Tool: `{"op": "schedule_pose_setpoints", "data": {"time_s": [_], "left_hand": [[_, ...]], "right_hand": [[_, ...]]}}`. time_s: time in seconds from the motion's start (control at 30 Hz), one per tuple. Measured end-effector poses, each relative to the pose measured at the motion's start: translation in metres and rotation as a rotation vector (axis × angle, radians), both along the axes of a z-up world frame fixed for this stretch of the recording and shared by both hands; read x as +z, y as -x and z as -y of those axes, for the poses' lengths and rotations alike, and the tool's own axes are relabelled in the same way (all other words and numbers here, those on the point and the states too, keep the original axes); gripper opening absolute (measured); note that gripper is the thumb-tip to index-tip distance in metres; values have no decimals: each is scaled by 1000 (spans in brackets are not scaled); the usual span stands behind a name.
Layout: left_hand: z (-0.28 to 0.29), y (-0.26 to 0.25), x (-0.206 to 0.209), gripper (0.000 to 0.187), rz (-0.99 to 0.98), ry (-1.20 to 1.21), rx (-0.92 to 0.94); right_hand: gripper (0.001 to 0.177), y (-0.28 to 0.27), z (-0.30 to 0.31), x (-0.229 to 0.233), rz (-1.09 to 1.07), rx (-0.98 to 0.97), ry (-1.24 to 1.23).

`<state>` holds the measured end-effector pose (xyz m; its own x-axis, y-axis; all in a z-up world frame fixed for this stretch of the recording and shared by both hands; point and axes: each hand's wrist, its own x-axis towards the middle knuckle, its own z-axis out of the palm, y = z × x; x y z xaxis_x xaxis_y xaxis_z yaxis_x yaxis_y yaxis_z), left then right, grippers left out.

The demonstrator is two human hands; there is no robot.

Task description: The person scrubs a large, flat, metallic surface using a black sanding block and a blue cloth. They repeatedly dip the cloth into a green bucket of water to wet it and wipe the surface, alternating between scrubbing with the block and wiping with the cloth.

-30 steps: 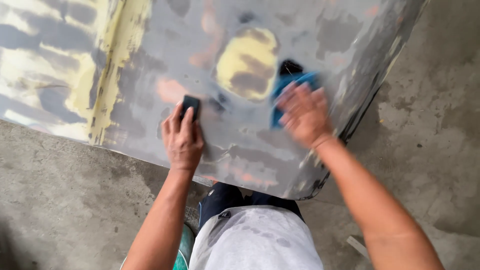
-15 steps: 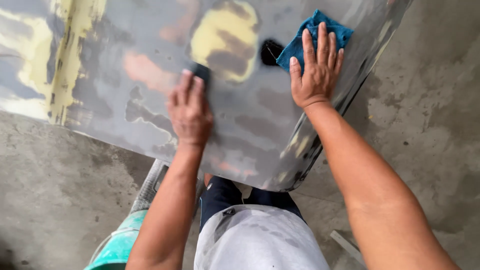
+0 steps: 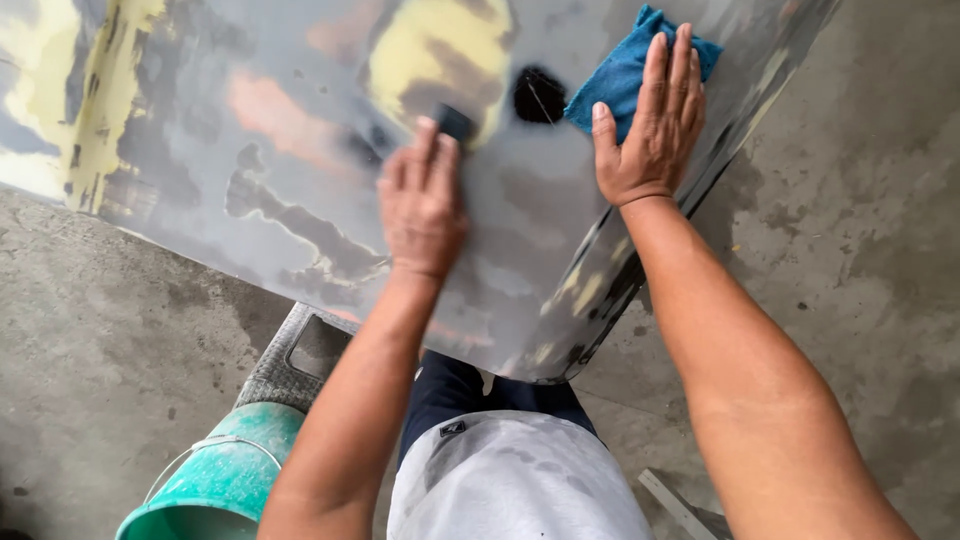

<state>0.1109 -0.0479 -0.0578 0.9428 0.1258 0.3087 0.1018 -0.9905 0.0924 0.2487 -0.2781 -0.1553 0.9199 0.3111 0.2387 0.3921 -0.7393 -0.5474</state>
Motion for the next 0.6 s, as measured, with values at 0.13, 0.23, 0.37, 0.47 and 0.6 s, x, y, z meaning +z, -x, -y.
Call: {"op": "schedule_pose_setpoints", "data": {"time_s": [0.13, 0.23, 0.37, 0.47, 0.6], "left_hand": [[60, 27, -21, 43, -236, -9, -488], [45, 16, -22, 44, -231, 109, -628], [22, -11, -12, 41, -115, -135, 5], [55, 7, -23, 41, -137, -21, -232], [65, 15, -26, 45, -292, 133, -707]], "right_hand": [[77, -2, 3, 1, 29, 16, -3], [74, -3, 0, -1, -48, -11, 119], [71, -2, -2, -1, -68, -10, 93], [70, -3, -3, 4, -71, -14, 87], [69, -3, -1, 2, -74, -13, 83]]}}
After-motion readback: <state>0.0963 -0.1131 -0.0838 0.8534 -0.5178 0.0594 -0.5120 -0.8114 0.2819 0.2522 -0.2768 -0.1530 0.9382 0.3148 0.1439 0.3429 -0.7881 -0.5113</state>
